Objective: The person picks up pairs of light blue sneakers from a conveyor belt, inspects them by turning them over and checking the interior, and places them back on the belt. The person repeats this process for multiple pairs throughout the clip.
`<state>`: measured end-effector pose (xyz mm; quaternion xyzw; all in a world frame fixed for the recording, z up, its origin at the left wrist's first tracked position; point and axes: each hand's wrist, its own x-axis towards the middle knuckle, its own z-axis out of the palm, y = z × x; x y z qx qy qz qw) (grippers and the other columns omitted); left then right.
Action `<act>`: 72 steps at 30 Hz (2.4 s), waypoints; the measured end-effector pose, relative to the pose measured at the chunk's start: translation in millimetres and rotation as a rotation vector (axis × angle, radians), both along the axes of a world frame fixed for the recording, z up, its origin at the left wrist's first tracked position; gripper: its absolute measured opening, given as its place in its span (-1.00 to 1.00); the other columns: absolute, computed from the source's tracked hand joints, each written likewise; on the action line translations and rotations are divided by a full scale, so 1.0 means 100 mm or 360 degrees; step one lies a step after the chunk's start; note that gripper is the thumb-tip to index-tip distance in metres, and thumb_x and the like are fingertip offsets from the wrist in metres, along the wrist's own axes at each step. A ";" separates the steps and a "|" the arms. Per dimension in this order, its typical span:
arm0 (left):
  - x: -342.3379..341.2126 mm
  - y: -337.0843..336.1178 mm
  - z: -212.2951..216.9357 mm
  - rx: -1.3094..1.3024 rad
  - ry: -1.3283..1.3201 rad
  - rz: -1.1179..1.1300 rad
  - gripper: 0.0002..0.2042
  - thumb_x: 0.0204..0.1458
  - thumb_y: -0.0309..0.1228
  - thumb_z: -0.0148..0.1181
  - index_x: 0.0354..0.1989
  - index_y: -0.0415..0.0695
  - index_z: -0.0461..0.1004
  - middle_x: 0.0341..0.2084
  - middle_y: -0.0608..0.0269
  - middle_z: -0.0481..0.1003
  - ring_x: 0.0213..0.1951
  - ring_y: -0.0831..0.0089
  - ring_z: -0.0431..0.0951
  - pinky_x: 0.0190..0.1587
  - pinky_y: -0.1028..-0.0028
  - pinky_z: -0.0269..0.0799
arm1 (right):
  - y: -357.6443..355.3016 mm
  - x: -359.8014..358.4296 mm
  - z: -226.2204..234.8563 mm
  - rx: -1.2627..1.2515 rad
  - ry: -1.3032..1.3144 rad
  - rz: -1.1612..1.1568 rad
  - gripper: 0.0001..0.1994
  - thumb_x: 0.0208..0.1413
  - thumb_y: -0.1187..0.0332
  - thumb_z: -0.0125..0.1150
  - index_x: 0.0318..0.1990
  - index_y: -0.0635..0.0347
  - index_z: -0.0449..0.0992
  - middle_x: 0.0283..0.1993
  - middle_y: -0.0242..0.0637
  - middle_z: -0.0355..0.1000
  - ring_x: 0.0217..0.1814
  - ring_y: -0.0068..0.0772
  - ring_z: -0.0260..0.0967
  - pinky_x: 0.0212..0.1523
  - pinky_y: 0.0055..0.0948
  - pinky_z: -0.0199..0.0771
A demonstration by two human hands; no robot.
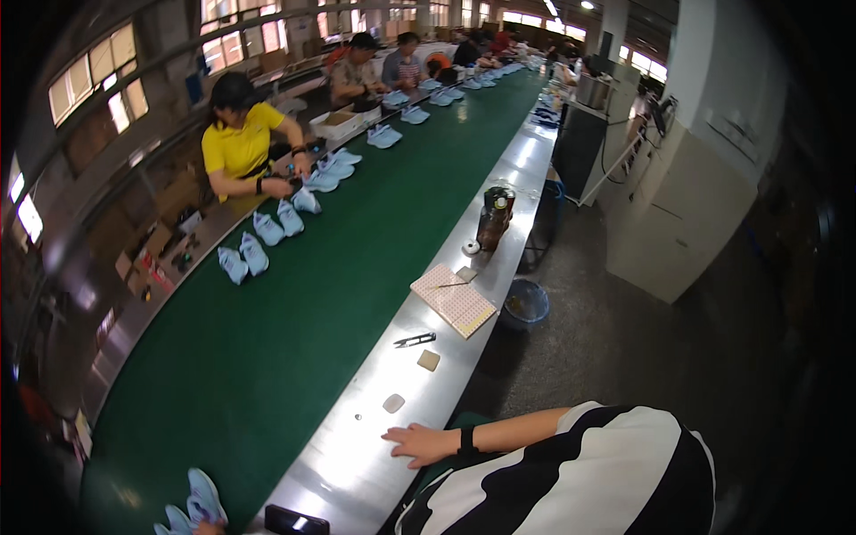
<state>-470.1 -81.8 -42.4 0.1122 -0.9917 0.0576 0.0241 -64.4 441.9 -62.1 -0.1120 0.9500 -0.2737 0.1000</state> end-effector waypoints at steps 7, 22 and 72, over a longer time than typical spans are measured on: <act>1.07 0.94 0.86 0.1103 -0.0231 -0.0292 -0.37 0.00 -0.14 0.34 0.15 -0.34 0.37 -0.13 -0.08 0.57 -0.14 0.20 0.55 -0.04 0.29 0.43 | 0.00 0.03 0.07 -0.0585 -0.0333 0.0245 -0.59 0.09 0.13 0.27 -0.01 0.22 0.50 -0.08 -0.13 0.51 -0.08 -0.10 0.49 -0.09 -0.20 0.46; 4.06 2.25 0.60 0.1434 -0.0904 -0.0998 -0.52 0.26 -0.25 0.05 0.25 -0.30 0.27 0.16 -0.16 0.36 0.18 0.06 0.36 0.22 0.27 0.23 | -0.23 -0.35 0.04 -0.0553 -0.0028 -0.0360 -0.27 0.08 0.03 0.15 0.37 0.05 0.09 0.35 0.05 0.15 0.35 0.05 0.17 0.22 -0.01 0.27; 5.32 1.65 0.67 0.2639 -0.1715 0.0008 -0.83 0.13 -0.55 0.22 -0.17 -0.17 0.36 -0.46 0.42 0.52 -0.43 0.79 0.45 -0.44 0.72 0.31 | 0.70 0.97 1.16 -0.0393 -0.0754 0.0219 -0.92 -0.05 0.48 0.14 -0.38 0.30 0.43 -0.57 -0.27 0.35 -0.52 -0.44 0.31 -0.45 -0.46 0.32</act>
